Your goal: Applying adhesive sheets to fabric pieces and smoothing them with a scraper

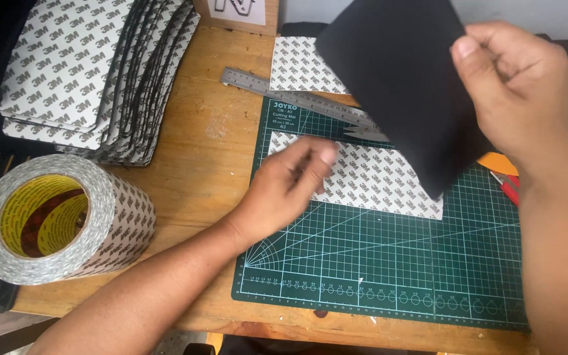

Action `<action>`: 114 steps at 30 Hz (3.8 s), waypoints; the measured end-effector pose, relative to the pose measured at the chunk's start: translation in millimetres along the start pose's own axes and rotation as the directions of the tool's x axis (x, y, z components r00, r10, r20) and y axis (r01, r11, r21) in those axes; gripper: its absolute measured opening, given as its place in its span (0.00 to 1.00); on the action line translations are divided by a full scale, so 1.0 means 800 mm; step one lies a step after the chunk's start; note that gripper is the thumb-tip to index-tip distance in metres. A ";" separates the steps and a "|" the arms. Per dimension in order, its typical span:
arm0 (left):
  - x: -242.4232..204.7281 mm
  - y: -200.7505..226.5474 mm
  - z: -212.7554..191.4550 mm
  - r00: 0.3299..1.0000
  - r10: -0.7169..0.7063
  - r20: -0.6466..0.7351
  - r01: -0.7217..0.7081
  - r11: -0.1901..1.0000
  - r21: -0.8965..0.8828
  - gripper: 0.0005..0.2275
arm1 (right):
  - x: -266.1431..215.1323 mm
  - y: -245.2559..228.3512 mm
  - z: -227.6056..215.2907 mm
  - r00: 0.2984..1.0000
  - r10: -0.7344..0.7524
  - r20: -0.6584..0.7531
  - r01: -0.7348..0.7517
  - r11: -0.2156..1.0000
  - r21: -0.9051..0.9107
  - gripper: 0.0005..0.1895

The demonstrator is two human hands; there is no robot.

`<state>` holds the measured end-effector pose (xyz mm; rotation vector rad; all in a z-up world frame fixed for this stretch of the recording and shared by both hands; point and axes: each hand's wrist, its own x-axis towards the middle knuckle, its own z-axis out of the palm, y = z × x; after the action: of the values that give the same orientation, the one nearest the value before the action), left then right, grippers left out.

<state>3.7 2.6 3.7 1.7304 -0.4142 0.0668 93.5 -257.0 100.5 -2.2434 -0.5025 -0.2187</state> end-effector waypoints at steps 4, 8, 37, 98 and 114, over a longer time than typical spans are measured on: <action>0.013 0.027 -0.014 0.948 -0.293 -0.121 0.252 0.928 -0.273 0.26 | -0.039 -0.045 0.004 0.977 0.189 0.096 -0.191 0.982 0.014 0.13; 0.009 0.012 -0.012 0.957 -0.286 -0.045 0.263 0.925 -0.275 0.22 | -0.073 -0.029 0.027 0.861 0.389 0.327 -0.359 0.921 -0.151 0.13; 0.010 0.055 -0.037 0.758 -0.629 0.173 0.251 0.526 0.813 0.15 | -0.118 0.038 0.016 0.801 0.130 0.585 -0.038 0.985 -0.167 0.10; 0.000 0.039 -0.040 0.984 0.013 0.180 -0.124 0.777 0.618 0.07 | -0.092 0.012 0.023 0.692 0.719 0.068 -0.632 0.649 -0.424 0.33; -0.007 0.050 -0.034 0.932 -0.203 0.301 -0.016 0.805 0.593 0.09 | -0.117 0.066 0.015 0.936 0.352 0.027 -0.353 0.931 0.090 0.06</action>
<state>-8.6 24.4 45.7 2.3951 -0.6130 -0.2177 30.9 -306.4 26.9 -2.1981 -0.1046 0.0038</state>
